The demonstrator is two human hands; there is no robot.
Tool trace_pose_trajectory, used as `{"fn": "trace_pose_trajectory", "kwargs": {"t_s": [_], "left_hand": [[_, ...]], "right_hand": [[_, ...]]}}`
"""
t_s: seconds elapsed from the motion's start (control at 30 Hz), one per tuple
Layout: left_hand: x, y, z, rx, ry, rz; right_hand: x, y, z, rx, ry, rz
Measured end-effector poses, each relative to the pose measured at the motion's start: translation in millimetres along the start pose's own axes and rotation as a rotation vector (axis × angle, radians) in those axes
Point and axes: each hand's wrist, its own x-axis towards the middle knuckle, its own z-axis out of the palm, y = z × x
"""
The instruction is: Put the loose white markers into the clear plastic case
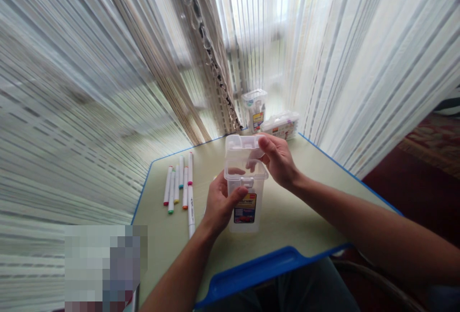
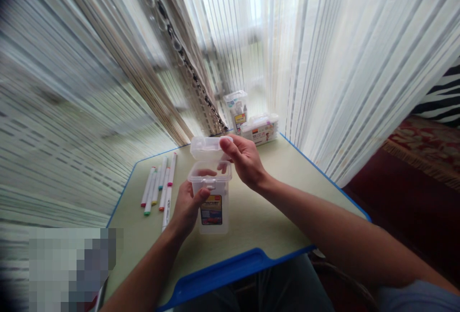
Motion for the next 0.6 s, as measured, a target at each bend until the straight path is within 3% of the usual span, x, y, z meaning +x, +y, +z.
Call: {"fn": "trace_pose_trajectory", "kwargs": {"t_s": [0.3,0.6], "left_hand": [[-1,-4,-4.8,-0.019,-0.134,-0.034],[2,-8,-8.0,-0.089,-0.078,0.030]], "right_hand": [[14,4,-8,0.081,0.191,0.202],[17,1,-4,0.137,0.265,0.267]]}}
